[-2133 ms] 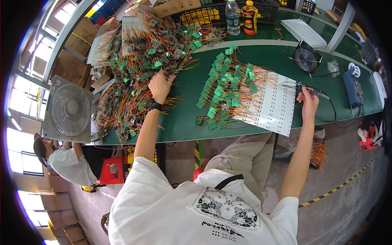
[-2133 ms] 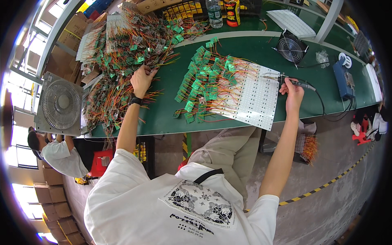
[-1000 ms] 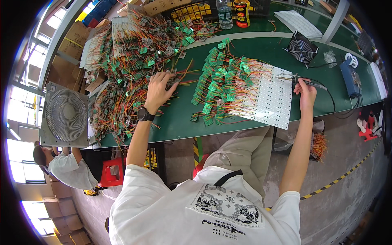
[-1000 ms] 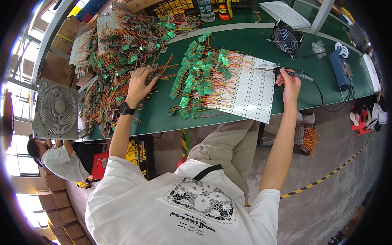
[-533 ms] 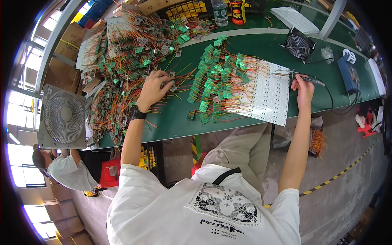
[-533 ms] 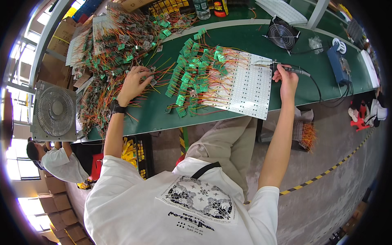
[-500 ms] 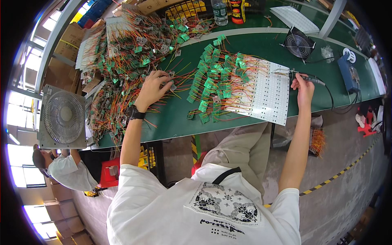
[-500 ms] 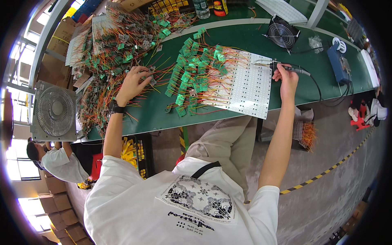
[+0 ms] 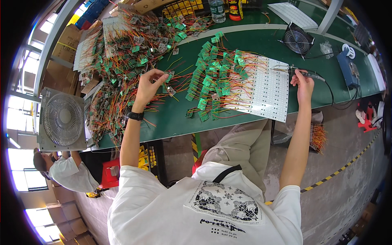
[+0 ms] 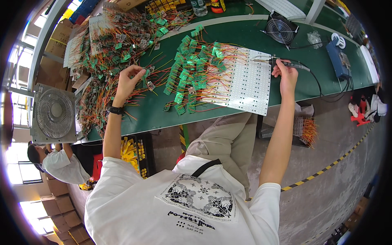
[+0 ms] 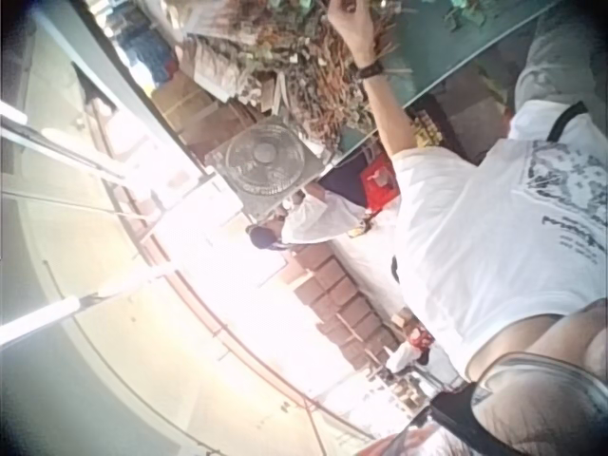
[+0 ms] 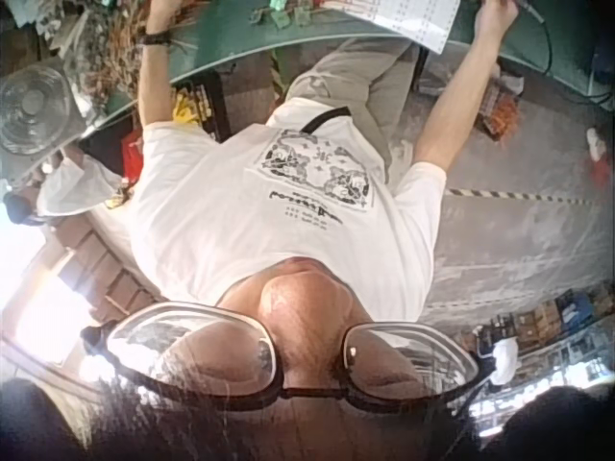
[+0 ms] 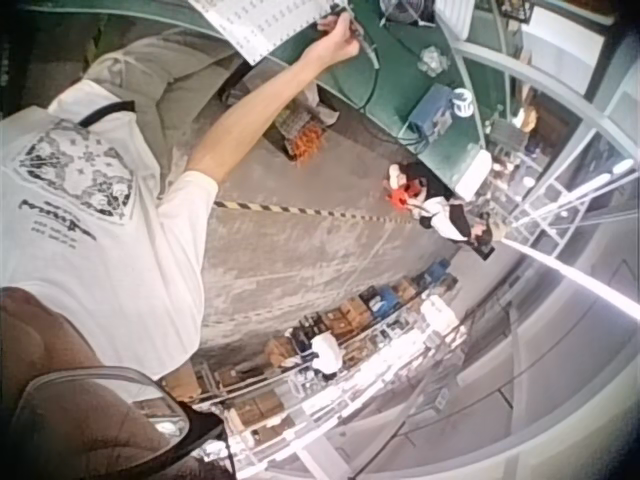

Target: The person solders electrical wires onto an LED circuit board assembly using a soldering iron.

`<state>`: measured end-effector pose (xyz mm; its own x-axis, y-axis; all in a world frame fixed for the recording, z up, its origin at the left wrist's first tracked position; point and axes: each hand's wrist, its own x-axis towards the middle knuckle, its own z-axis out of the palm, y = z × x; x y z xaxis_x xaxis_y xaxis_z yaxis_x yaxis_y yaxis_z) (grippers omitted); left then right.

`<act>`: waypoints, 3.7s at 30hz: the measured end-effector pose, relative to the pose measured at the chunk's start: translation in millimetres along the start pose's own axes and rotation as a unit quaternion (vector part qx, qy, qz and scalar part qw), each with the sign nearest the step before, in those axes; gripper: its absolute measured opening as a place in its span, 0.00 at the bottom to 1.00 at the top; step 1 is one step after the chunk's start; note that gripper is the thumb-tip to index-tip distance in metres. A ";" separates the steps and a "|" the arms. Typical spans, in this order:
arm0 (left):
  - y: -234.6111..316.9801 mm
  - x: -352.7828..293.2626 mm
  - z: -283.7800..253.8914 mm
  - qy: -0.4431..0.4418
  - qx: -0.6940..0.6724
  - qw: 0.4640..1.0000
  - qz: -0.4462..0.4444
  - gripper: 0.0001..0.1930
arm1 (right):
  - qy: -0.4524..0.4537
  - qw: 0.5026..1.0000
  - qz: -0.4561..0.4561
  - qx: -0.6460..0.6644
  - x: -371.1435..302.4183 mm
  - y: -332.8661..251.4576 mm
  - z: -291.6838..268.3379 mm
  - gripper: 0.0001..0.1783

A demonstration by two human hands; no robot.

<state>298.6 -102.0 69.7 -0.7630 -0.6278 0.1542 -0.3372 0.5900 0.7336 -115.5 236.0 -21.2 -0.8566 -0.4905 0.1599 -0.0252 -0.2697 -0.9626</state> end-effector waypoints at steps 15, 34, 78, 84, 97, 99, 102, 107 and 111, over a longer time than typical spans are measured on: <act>16.7 -63.8 16.0 0.147 0.128 0.976 -0.095 0.09 | -0.011 1.000 0.002 0.000 0.7 0.3 -1.1 0.09; -0.8 -85.4 56.5 0.051 -0.277 0.946 -0.159 0.11 | 0.005 1.000 0.005 0.018 0.1 -1.3 1.4 0.09; 147.7 104.3 179.4 -0.069 -0.295 0.922 0.243 0.13 | 0.041 0.998 0.016 0.040 0.4 -5.7 2.7 0.07; 162.0 96.5 161.0 -0.116 -0.243 0.931 0.246 0.09 | 0.061 0.997 0.021 0.049 0.6 -5.2 2.6 0.08; 117.3 104.3 205.4 -0.044 -0.031 0.936 0.347 0.07 | 0.064 0.997 0.015 0.028 -1.3 -8.4 10.4 0.08; 107.4 102.4 218.0 -0.042 0.007 0.938 0.343 0.06 | 0.065 0.997 0.008 0.031 -1.8 -8.1 11.2 0.08; 100.4 102.8 229.9 -0.035 0.045 0.937 0.344 0.06 | 0.072 0.997 -0.025 0.016 -3.5 -7.2 11.6 0.09; 91.7 105.0 241.8 -0.042 0.092 0.935 0.340 0.07 | 0.073 0.995 -0.042 -0.045 -3.8 -12.6 14.3 0.10; 92.9 103.9 246.1 -0.014 0.100 0.925 0.366 0.06 | 0.061 0.998 -0.005 -0.020 -15.9 -10.3 9.5 0.11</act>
<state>52.3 12.5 -9.0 -0.8407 -0.0113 0.5415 0.1822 0.9356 0.3024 -96.7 238.7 -11.7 -0.9123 -0.3835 0.1435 -0.0521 -0.2387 -0.9697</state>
